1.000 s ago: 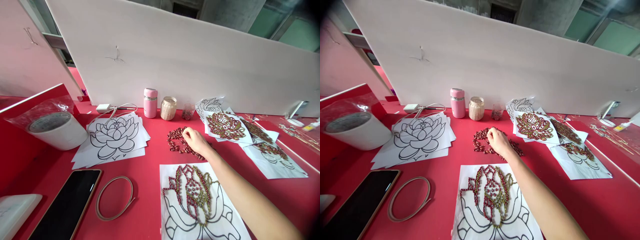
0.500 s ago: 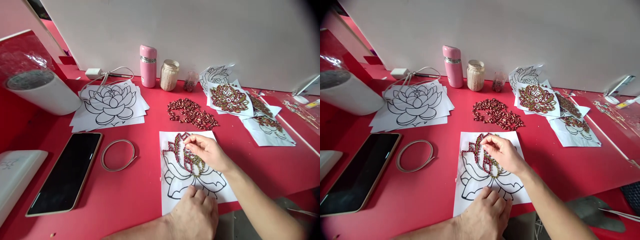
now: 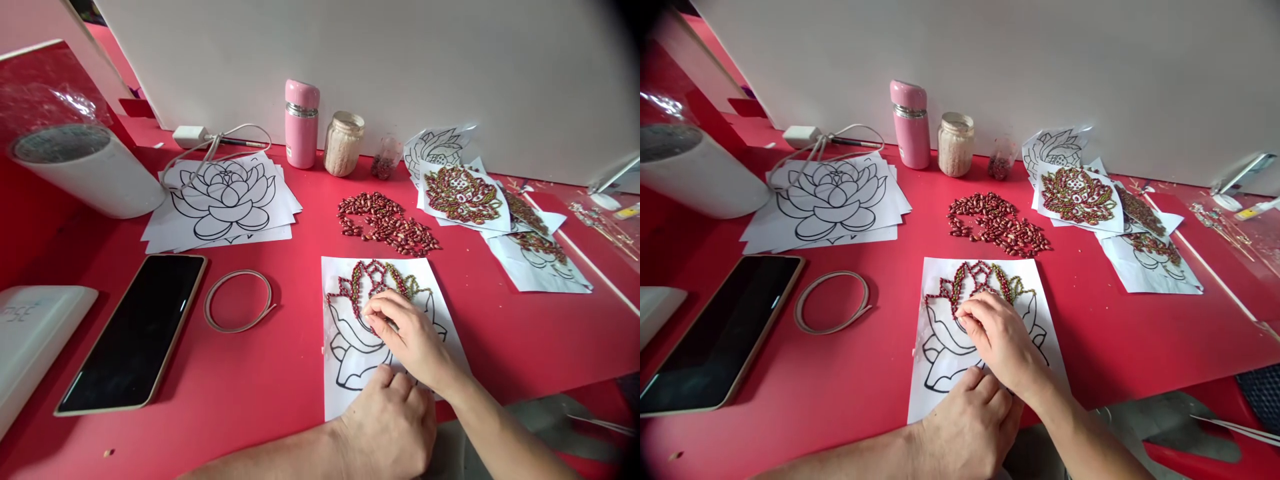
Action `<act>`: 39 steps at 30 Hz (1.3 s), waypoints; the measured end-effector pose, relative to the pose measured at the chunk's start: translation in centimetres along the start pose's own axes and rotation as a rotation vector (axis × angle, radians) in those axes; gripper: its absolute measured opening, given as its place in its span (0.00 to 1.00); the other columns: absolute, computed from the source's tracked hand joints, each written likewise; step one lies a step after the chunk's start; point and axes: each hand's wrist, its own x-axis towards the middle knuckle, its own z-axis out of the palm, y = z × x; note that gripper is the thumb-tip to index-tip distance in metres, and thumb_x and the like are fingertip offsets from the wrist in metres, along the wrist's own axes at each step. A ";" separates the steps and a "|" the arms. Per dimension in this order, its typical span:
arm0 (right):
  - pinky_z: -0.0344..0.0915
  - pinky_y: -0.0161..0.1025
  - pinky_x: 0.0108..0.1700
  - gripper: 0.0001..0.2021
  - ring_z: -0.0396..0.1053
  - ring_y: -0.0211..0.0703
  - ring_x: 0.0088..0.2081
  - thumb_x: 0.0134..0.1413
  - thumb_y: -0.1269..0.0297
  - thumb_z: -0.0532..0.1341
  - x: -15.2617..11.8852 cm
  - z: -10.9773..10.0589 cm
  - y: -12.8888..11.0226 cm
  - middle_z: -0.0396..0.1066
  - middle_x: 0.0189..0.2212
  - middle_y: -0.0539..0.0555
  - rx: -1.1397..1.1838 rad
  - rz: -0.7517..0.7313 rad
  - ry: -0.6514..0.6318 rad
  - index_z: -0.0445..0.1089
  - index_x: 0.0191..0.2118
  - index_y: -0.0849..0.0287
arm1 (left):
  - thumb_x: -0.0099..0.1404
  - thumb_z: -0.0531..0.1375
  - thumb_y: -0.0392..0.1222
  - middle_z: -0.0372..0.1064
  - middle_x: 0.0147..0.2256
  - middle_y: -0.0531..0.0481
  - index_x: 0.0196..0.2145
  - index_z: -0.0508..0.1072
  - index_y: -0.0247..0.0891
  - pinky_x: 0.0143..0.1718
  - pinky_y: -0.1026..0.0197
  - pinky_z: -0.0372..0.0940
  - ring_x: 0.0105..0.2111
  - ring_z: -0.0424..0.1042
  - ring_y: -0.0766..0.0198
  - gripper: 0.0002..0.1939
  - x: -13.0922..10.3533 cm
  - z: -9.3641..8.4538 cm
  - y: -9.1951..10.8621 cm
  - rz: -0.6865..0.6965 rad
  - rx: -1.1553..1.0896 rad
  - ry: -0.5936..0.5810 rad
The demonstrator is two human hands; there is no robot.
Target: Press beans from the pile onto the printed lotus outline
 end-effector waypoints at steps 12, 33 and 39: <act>0.63 0.46 0.46 0.06 0.61 0.45 0.43 0.54 0.67 0.55 -0.4 1.4 0.1 0.59 0.44 0.57 -0.128 0.020 0.134 0.68 0.32 0.57 | 0.63 0.52 0.38 0.69 0.41 0.48 0.42 0.69 0.33 0.35 0.57 0.57 0.40 0.64 0.58 0.12 0.0 -0.1 -0.2 -0.027 -0.071 0.006; 0.62 0.48 0.45 0.04 0.64 0.44 0.39 0.51 0.68 0.56 -0.6 1.3 0.3 0.59 0.42 0.57 -0.136 0.079 0.144 0.67 0.29 0.58 | 0.62 0.53 0.41 0.67 0.42 0.46 0.42 0.69 0.32 0.38 0.54 0.58 0.42 0.64 0.55 0.13 -0.2 0.1 0.0 -0.001 -0.059 0.015; 0.60 0.47 0.45 0.03 0.61 0.45 0.41 0.48 0.70 0.57 -0.3 1.1 -0.1 0.60 0.42 0.55 -0.226 0.050 0.145 0.67 0.27 0.57 | 0.63 0.52 0.39 0.68 0.40 0.48 0.42 0.69 0.32 0.41 0.53 0.58 0.41 0.64 0.56 0.12 -0.1 0.3 0.0 -0.024 -0.054 0.042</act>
